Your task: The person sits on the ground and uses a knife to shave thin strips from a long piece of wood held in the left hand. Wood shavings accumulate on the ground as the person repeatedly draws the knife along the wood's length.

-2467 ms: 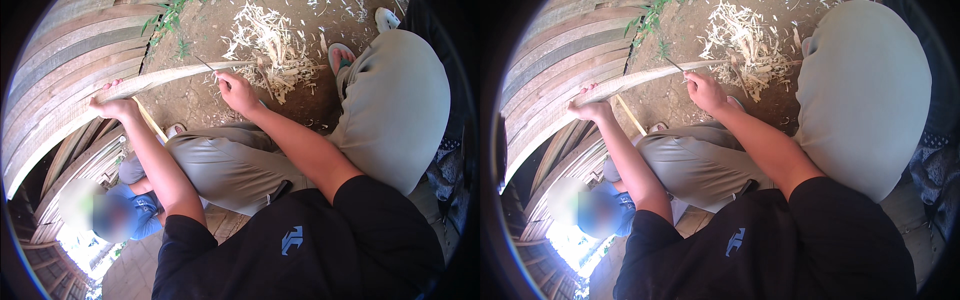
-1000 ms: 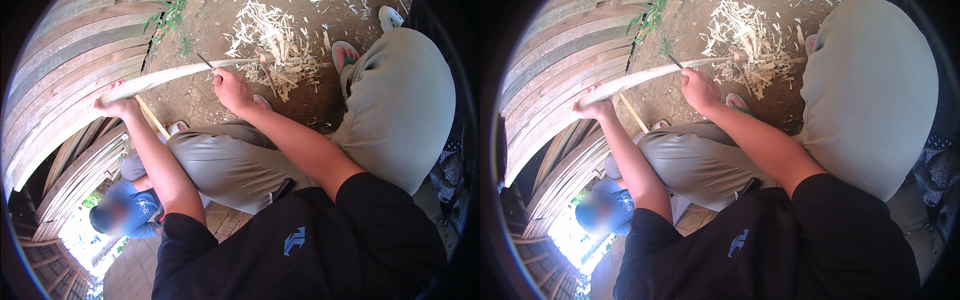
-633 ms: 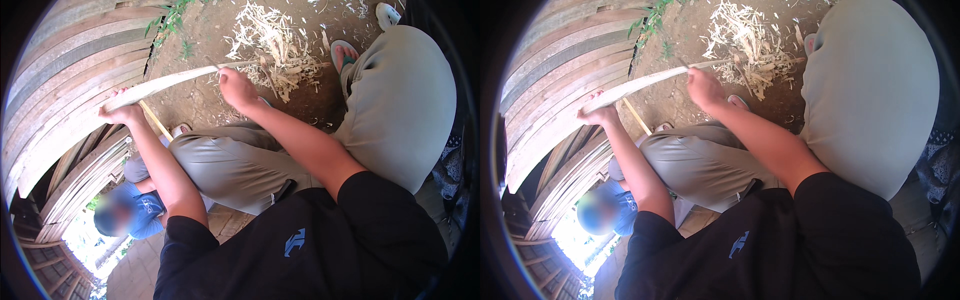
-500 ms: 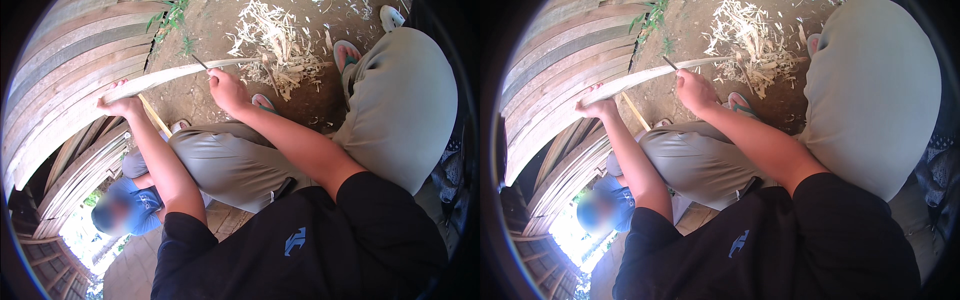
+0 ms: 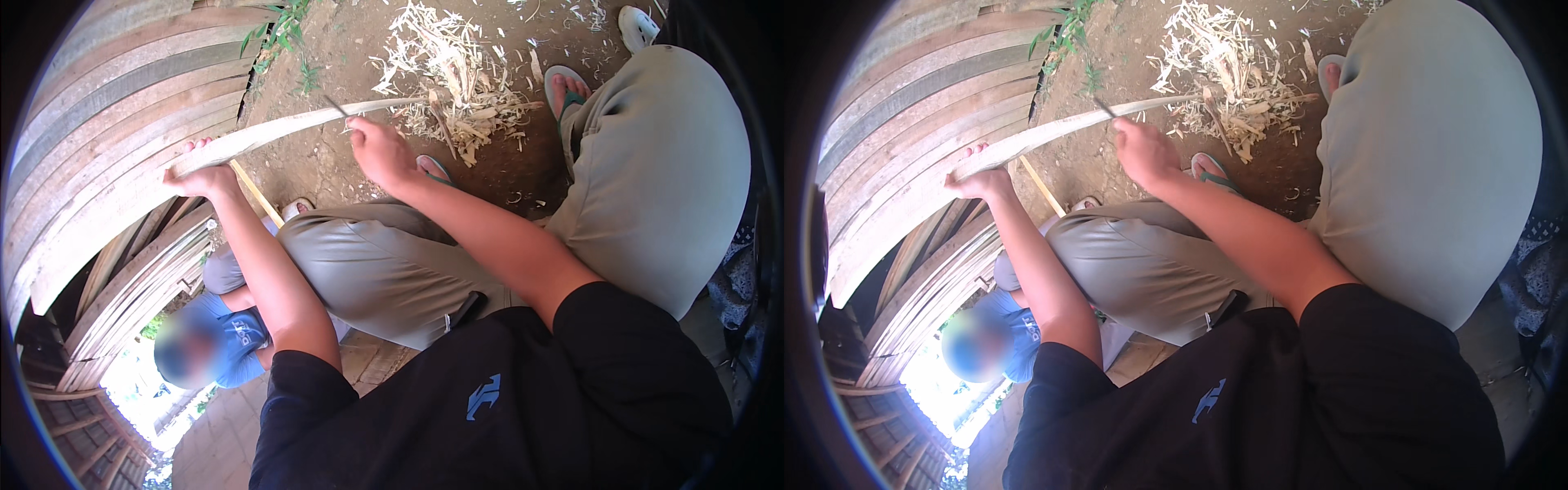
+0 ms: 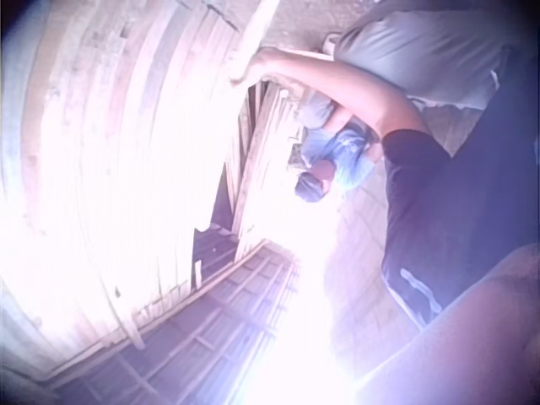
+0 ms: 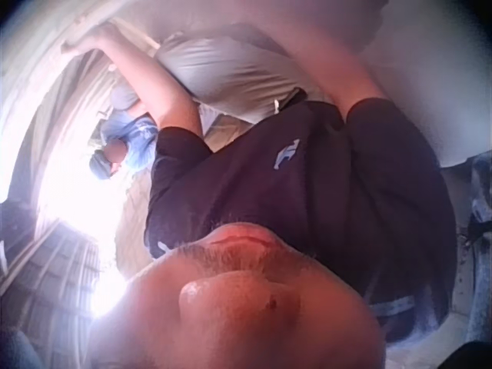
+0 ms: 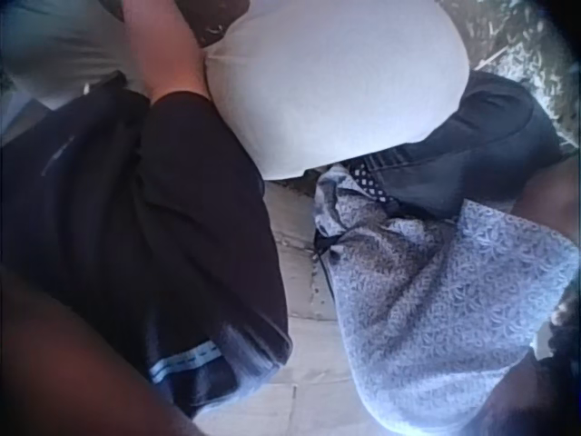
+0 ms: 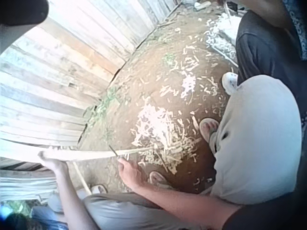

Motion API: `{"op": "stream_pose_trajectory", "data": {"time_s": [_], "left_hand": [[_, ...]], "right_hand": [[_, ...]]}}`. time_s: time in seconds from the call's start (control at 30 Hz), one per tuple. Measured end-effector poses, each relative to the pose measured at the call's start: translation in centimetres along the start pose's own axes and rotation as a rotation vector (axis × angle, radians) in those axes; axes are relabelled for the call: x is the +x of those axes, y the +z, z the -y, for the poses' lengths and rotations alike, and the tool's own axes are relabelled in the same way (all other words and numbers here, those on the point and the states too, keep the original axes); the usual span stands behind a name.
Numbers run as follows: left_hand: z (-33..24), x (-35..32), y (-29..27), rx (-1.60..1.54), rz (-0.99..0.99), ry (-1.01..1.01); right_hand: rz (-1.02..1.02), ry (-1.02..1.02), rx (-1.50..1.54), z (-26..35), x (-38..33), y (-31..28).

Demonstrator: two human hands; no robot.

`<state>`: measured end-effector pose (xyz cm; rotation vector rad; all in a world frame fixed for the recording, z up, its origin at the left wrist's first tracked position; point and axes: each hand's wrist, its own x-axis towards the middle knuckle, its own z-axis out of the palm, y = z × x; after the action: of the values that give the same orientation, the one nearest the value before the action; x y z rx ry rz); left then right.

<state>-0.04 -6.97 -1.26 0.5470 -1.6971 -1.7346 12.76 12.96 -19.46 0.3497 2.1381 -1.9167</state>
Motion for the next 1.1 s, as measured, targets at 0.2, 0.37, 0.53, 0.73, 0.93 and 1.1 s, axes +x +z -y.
{"op": "stream_pose_trajectory", "data": {"time_s": [0.2,0.37,0.53,0.73,0.93,1.1], "left_hand": [[0.1,-0.5,1.7,-0.023,0.024,0.068],[-0.3,0.6,-0.5,-0.060,0.058,-0.022],[0.5,-0.7,1.8,-0.017,0.034,0.114],[0.0,-0.4,0.9,-0.016,0.092,0.045],[-0.2,0.4,-0.1,-0.097,0.109,-0.030],[-0.1,-0.5,1.1,-0.012,0.071,0.069]], "right_hand": [[-0.070,-0.017,0.010,-0.7,1.2,-0.3],[0.031,-0.002,0.010,1.8,0.0,-0.7],[-0.020,0.112,-0.029,-2.5,1.9,-1.1],[0.080,0.021,0.023,0.0,0.6,-0.8],[0.065,0.124,0.103,-0.4,1.0,-1.2],[-0.023,-0.023,0.046,0.3,0.3,-1.1]]}}
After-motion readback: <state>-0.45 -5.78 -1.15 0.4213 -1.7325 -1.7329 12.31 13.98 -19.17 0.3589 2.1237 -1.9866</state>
